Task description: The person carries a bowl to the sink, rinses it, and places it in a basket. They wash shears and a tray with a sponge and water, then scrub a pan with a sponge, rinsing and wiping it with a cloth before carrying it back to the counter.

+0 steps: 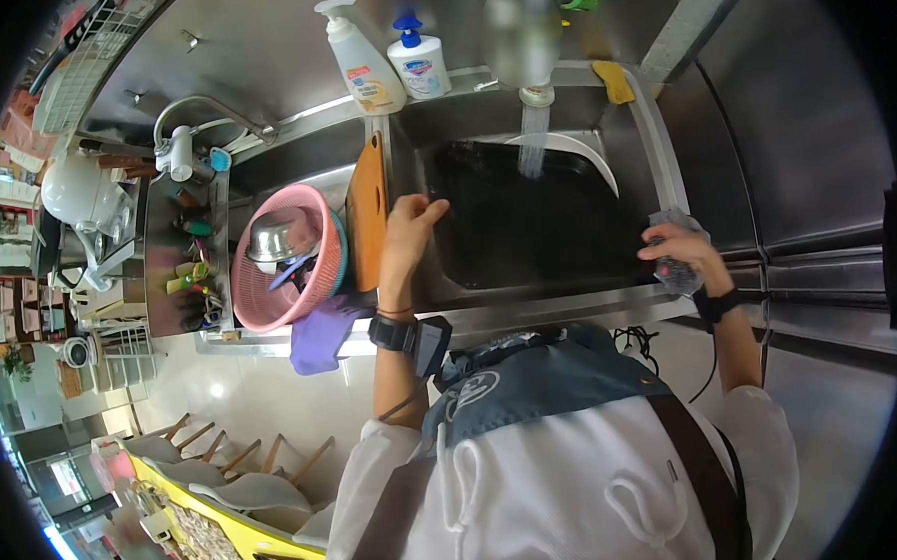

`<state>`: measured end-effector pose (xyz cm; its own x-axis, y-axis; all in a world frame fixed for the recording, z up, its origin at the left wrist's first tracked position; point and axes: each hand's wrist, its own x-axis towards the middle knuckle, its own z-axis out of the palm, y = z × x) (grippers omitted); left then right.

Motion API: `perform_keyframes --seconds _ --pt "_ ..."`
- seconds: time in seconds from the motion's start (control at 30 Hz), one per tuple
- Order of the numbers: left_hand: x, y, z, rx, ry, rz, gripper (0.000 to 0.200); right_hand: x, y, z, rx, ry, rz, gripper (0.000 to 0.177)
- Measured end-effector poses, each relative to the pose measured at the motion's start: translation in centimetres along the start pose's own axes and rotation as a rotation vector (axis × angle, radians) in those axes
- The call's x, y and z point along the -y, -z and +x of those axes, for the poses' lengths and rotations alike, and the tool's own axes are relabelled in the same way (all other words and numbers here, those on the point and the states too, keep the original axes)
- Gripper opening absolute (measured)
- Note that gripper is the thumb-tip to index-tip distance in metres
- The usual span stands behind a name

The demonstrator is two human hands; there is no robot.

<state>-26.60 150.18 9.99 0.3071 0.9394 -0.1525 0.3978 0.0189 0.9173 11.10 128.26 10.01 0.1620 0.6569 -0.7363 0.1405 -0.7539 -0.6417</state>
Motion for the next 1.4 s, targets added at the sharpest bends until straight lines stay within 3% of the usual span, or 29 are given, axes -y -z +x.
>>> perform_keyframes --seconds 0.13,0.23,0.37,0.47,0.6,0.7,0.87,1.13,1.17,1.27,1.3,1.4 --pt "-3.9 1.9 -0.9 -0.065 -0.166 0.261 0.032 -0.7 -3.0 5.5 0.017 0.141 -0.010 0.033" --pt "-3.6 1.6 -0.8 -0.126 -0.191 0.267 0.029 0.3 -3.8 8.9 -0.160 0.239 -0.072 0.017" --pt "-1.8 0.9 0.1 -0.153 -0.152 0.225 0.023 2.8 -3.6 10.2 -0.378 0.270 -0.161 0.018" --pt "-0.8 0.2 0.6 -0.124 -0.056 0.063 0.021 3.3 -2.2 11.4 -0.429 0.331 -0.177 0.025" --pt "1.8 -1.7 1.0 -0.128 -0.137 0.106 0.020 3.3 -1.1 11.2 -0.477 0.412 -0.030 0.024" --pt "3.8 -3.5 0.4 -0.103 -0.179 0.184 0.019 1.6 0.0 11.5 -0.452 0.363 -0.038 0.022" --pt "6.1 -5.5 -1.2 -0.071 -0.047 -0.011 0.015 -0.2 -1.1 8.5 -0.542 0.433 -0.026 0.018" --pt "5.5 -5.5 -4.4 -0.144 0.013 -0.180 0.018 -2.5 -3.1 5.1 -0.679 0.597 0.010 0.016" --pt "4.9 -5.1 -4.8 -0.173 -0.046 -0.034 0.020 -1.7 -3.4 4.0 -0.714 0.632 -0.014 0.016" --pt "7.8 -5.5 -2.9 -0.165 -0.022 -0.523 0.019 0.0 -3.2 2.1 -0.903 0.678 -0.110 0.017" --pt "5.8 -4.9 -3.1 -0.065 0.176 -0.702 0.020 1.3 -3.1 0.9 -0.943 0.696 -0.161 0.013" --pt "4.7 -3.1 -1.0 0.170 0.415 -1.352 0.018 3.9 -1.7 -0.1 -1.035 1.108 -0.189 0.007"
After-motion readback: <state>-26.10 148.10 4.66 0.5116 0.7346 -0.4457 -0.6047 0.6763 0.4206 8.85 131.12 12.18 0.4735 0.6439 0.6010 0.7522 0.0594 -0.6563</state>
